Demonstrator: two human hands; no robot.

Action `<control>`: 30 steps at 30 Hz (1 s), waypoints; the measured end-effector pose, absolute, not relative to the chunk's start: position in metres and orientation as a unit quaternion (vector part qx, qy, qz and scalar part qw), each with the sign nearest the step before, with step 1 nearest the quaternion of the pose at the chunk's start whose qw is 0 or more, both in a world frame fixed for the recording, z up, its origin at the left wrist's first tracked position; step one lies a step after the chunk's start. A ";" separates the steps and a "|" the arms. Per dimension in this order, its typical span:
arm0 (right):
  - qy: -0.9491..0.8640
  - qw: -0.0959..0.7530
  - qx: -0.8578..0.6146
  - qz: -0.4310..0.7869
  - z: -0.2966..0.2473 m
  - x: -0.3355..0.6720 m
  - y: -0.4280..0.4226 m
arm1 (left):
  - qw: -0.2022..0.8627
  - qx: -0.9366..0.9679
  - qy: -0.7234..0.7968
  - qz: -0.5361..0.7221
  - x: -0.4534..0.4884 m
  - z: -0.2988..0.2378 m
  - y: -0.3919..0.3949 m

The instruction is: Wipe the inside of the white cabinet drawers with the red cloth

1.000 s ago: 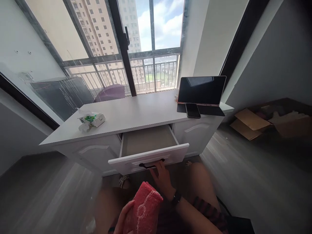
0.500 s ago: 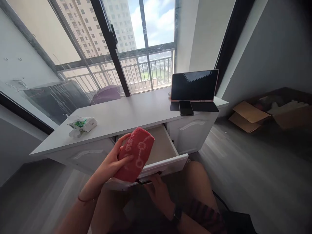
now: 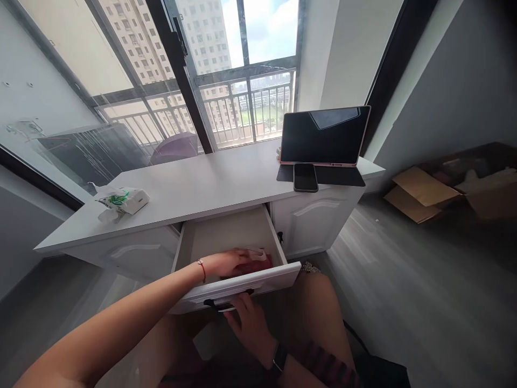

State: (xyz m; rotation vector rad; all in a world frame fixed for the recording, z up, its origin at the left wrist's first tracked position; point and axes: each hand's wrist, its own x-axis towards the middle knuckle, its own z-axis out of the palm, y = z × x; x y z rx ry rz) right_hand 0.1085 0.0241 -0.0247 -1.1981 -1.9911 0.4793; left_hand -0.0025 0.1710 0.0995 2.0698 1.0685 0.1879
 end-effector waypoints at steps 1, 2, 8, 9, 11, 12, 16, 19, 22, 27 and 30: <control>-0.778 0.377 -0.467 0.186 -0.026 0.108 0.025 | 0.400 0.821 0.405 0.058 0.000 0.098 0.170; -0.778 0.380 -0.465 0.184 -0.028 0.108 0.025 | 0.404 0.830 0.382 0.027 0.002 0.097 0.170; -0.776 0.399 -0.454 0.179 -0.037 0.106 0.027 | 0.328 0.874 0.346 -0.092 0.014 0.075 0.181; -0.777 0.400 -0.451 0.181 -0.037 0.107 0.027 | 0.324 0.871 0.353 -0.103 0.015 0.072 0.186; -0.778 0.403 -0.446 0.183 -0.038 0.107 0.026 | 0.324 0.861 0.375 -0.117 0.018 0.066 0.201; -0.778 0.402 -0.445 0.186 -0.038 0.107 0.026 | 0.325 0.855 0.389 -0.113 0.020 0.064 0.210; -0.779 0.394 -0.447 0.195 -0.040 0.106 0.025 | 0.318 0.854 0.408 -0.056 0.021 0.051 0.251; -0.770 0.405 -0.454 0.190 -0.045 0.103 0.023 | 0.282 0.867 0.409 -0.041 0.017 0.041 0.280; -0.759 0.417 -0.467 0.180 -0.055 0.098 0.020 | 0.255 0.869 0.424 -0.032 0.012 0.035 0.304; -0.753 0.434 -0.468 0.160 -0.070 0.092 0.019 | 0.274 0.858 0.435 0.025 0.006 0.033 0.330; -0.749 0.436 -0.472 0.162 -0.066 0.093 0.021 | 0.282 0.860 0.423 0.039 0.000 0.030 0.334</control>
